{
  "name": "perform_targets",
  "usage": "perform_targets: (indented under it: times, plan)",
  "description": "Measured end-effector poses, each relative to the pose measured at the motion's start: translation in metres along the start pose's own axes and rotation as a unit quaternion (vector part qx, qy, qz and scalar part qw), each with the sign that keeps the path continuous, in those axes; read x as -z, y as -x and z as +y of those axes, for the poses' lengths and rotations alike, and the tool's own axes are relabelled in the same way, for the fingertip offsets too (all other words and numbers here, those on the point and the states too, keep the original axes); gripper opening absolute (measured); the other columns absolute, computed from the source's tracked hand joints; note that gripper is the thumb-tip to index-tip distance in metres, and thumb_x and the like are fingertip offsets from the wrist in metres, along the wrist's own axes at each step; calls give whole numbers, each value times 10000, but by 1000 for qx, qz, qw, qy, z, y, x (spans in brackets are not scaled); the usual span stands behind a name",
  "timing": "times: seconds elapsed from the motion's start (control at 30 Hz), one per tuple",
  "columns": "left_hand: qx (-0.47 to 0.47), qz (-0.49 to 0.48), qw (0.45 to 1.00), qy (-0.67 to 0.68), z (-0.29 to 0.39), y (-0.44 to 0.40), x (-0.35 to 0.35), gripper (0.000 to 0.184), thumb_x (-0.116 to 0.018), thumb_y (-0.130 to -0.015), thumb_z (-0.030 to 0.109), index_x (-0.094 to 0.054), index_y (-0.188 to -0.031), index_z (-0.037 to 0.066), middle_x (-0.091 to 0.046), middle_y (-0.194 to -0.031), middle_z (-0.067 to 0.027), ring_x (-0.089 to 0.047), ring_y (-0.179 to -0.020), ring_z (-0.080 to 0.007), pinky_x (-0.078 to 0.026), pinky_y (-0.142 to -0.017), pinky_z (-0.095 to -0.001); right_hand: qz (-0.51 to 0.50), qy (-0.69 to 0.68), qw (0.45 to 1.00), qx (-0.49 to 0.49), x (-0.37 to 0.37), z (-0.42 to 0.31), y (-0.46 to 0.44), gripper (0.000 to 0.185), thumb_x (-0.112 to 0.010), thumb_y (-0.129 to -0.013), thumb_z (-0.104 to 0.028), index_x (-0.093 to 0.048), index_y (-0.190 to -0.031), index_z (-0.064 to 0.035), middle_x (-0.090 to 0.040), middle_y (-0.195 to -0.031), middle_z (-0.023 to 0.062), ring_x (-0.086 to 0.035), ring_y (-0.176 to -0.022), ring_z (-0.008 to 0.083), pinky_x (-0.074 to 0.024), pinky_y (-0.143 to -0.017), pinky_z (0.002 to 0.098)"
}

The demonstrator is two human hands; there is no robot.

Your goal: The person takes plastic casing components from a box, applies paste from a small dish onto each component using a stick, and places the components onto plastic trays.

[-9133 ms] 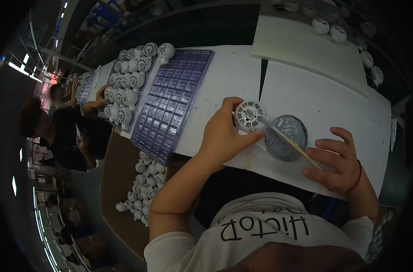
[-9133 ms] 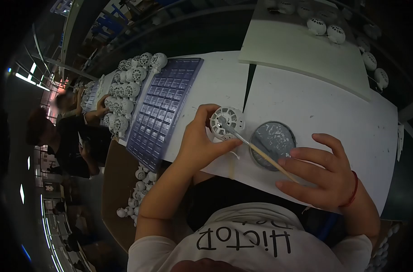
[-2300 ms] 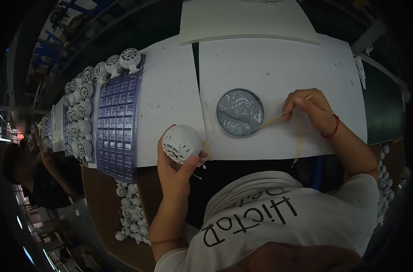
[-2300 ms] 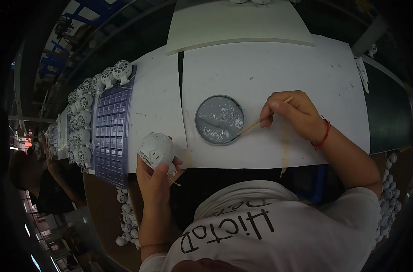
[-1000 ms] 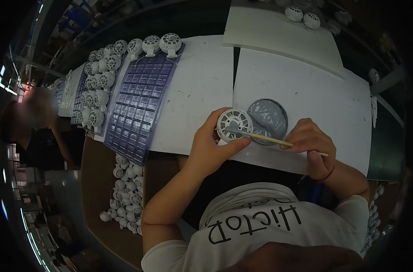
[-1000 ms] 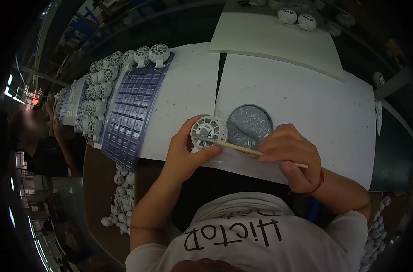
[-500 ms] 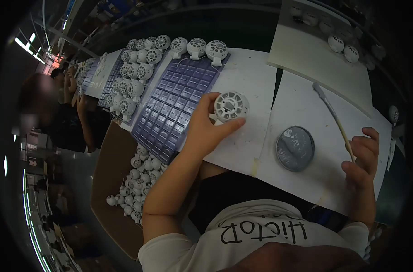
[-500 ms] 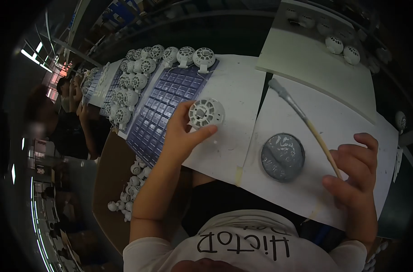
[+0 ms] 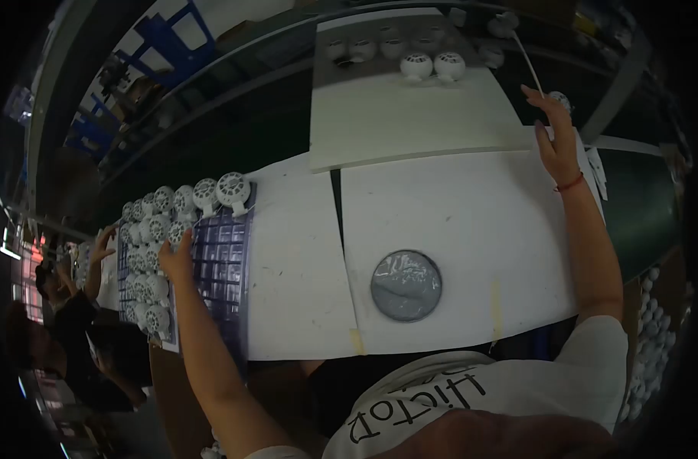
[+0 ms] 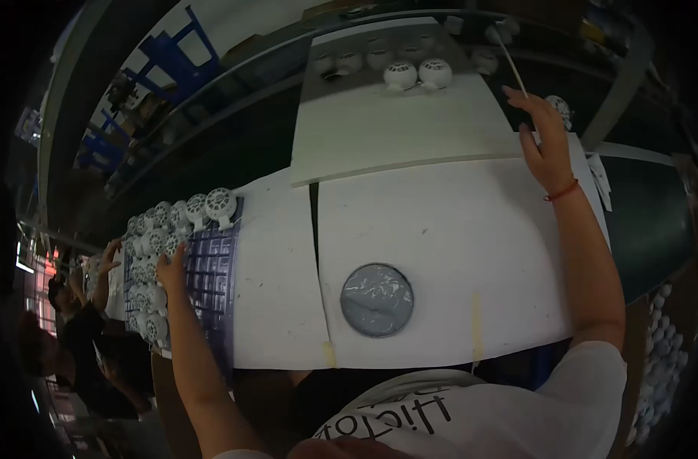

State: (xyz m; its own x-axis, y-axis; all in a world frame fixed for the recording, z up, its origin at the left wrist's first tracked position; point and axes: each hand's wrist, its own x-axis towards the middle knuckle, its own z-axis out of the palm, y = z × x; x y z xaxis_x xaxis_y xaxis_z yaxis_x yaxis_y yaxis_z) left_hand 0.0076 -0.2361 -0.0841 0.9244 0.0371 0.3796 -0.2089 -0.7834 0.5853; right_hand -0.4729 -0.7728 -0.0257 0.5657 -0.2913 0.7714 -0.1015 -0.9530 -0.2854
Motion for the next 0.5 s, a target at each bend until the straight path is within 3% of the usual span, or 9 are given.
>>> perform_targets:
  times: [0.03,0.13,0.23,0.3,0.37,0.4,0.43,0.47,0.5]
  plan:
    - [-11,-47,999,-16,8,-1,8,866,-724,-659,549,-526,-1183,-111,-508,-1225,-292,-493,-1153,-385,-403,-952,-433,-10,37,999,-17,2,17,-5,446,-517,-750,40,-505,-1181,-78,-524,-1285,88,-455,-1195,292,-353,-979,381]
    - [-5,-8,997,-72,6,-3,2,894,-680,-690,578,-480,-1239,-99,-490,-1249,-294,-492,-1164,-371,-384,-974,-427,-57,134,983,-111,4,66,-12,555,-571,-740,10,-428,-1261,-115,-434,-1365,109,-413,-1248,294,-313,-1049,386]
    - [7,-25,998,-63,6,-7,4,905,-672,-703,576,-447,-1264,-98,-478,-1262,-286,-478,-1178,-375,-381,-979,-432,-85,198,964,-153,-5,96,-26,638,-655,-710,-66,-402,-1292,-128,-403,-1381,126,-425,-1234,311,-372,-1016,391]
    - [20,-47,997,-60,8,-4,9,920,-677,-706,568,-417,-1285,-97,-458,-1285,-281,-464,-1191,-379,-382,-979,-438,-190,286,890,-301,-3,96,-36,671,-700,-693,-108,-405,-1296,-121,-460,-1323,146,-484,-1177,325,-423,-971,393]
    - [51,-6,993,108,10,5,15,904,-677,-740,529,-351,-1328,-75,-377,-1348,-268,-402,-1244,-374,-371,-993,-443,-223,261,875,-341,1,108,-33,672,-713,-691,-135,-412,-1292,-118,-504,-1271,141,-501,-1157,326,-428,-964,400]
    - [53,-4,993,108,17,12,20,904,-677,-740,529,-351,-1328,-75,-377,-1348,-268,-402,-1244,-374,-371,-993,-443,-254,236,858,-378,2,111,-35,675,-726,-689,-162,-418,-1288,-115,-548,-1219,137,-519,-1136,327,-433,-958,407]
    - [11,67,993,94,30,23,27,885,-672,-761,501,-314,-1349,-55,-342,-1372,-254,-369,-1266,-368,-357,-1006,-443,-255,236,860,-374,1,106,-35,675,-726,-689,-162,-418,-1288,-115,-548,-1219,137,-519,-1136,327,-433,-958,407]
    - [-30,139,987,78,42,35,33,868,-668,-783,472,-277,-1370,-35,-307,-1396,-240,-335,-1289,-363,-344,-1018,-444,-192,220,888,-355,-2,93,-33,677,-734,-681,-151,-422,-1280,-110,-556,-1209,141,-548,-1096,323,-451,-934,396]
    - [-26,143,986,75,57,49,38,868,-668,-783,472,-277,-1370,-35,-307,-1396,-240,-335,-1289,-363,-344,-1018,-444,-129,202,912,-332,-7,79,-30,679,-741,-673,-139,-425,-1273,-105,-564,-1199,145,-577,-1055,319,-468,-910,385]
